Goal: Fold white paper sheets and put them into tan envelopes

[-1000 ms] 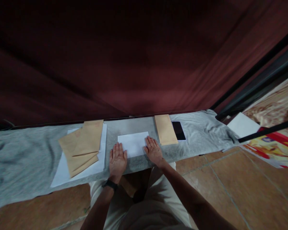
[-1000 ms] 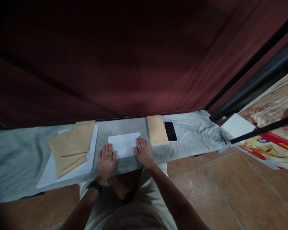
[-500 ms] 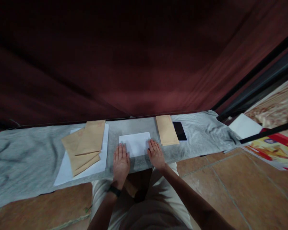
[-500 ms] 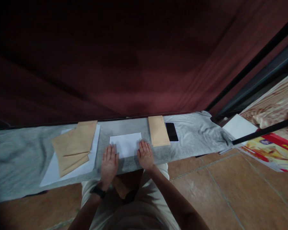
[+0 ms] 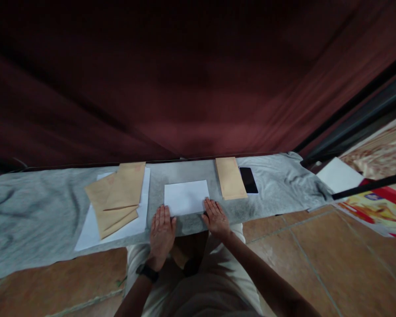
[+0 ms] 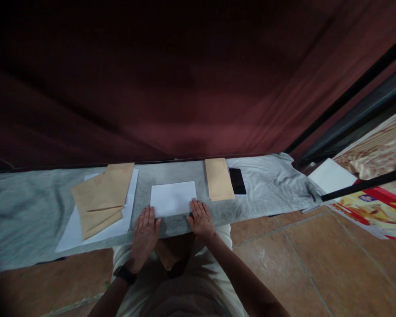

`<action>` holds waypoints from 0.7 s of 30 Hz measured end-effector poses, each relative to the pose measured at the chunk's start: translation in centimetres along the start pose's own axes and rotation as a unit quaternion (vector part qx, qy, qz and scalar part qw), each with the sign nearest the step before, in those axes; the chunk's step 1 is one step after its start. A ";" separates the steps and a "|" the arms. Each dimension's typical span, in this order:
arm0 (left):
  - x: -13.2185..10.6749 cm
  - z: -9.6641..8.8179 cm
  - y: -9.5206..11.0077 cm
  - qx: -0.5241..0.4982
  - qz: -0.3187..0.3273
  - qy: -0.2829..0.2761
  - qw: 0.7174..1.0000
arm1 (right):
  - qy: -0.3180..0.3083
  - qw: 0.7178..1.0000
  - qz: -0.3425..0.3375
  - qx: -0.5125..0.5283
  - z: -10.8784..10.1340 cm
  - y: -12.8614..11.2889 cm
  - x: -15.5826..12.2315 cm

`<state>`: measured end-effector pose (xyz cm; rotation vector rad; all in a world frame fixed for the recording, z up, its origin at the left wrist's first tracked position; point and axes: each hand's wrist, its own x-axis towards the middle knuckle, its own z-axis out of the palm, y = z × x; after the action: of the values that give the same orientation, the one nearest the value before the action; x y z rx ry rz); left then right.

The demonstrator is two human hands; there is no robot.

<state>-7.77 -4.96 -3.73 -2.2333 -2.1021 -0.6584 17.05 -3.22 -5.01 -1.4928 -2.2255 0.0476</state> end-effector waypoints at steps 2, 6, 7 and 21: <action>0.1 -0.1 -0.5 -0.006 -0.012 0.004 1.000 | 0.004 1.000 0.007 -0.013 0.0 0.3 -0.2; 0.6 0.1 -0.7 -0.031 -0.044 0.009 0.999 | 0.012 0.999 0.012 -0.040 0.0 0.6 -0.8; 0.8 0.1 -0.6 -0.033 -0.059 0.006 0.998 | 0.015 0.999 0.014 -0.044 0.0 0.6 -0.9; 5.6 -1.0 0.2 -0.146 -0.284 -0.064 0.946 | 0.036 0.998 0.019 -0.054 0.2 0.8 -1.3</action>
<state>-7.81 0.10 -1.09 -1.8040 -2.9218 -0.9128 18.07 -3.93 -5.87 -1.5675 -2.1738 -0.1130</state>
